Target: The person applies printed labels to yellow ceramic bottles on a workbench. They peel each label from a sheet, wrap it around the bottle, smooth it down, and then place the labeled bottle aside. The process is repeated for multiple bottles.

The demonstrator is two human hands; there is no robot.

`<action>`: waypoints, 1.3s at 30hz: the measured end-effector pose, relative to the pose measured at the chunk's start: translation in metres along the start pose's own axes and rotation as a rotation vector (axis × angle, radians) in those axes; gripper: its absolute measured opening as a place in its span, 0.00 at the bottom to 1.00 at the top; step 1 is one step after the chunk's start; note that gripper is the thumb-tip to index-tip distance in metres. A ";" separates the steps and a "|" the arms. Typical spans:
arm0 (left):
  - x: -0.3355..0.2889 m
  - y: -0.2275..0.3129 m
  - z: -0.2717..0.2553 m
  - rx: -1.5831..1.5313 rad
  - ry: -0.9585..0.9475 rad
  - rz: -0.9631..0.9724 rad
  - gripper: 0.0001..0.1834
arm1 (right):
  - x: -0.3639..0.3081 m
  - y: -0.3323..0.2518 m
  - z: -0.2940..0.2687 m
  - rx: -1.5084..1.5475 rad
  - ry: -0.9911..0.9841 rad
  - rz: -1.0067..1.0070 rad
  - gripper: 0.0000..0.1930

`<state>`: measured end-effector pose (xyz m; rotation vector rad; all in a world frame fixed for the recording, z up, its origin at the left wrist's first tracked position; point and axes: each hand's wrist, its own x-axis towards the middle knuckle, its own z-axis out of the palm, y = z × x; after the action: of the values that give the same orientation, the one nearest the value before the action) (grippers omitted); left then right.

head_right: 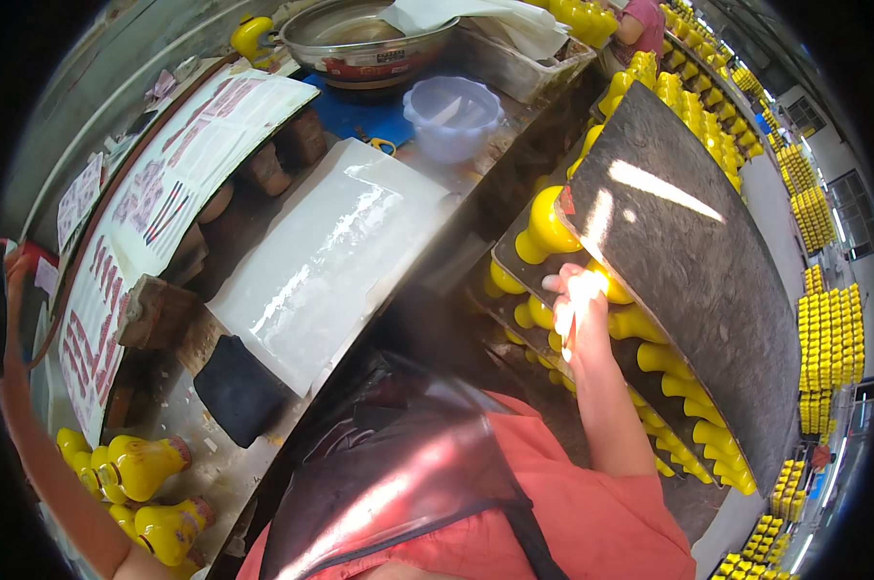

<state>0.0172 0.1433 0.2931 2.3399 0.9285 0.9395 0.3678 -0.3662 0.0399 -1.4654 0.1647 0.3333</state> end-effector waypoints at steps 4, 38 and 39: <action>-0.024 0.067 0.128 -0.093 -0.370 0.385 0.18 | 0.034 0.019 -0.007 -0.080 0.117 -0.307 0.18; -0.134 0.244 0.539 -0.790 -0.546 0.392 0.26 | 0.045 0.023 -0.007 0.207 -0.022 -0.335 0.10; -0.137 0.243 0.536 -0.795 -0.570 0.346 0.26 | 0.046 0.024 -0.007 0.234 -0.041 -0.358 0.09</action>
<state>0.4355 -0.2012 0.0265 1.8895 -0.0914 0.5430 0.4039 -0.3661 0.0021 -1.2271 -0.0898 0.0498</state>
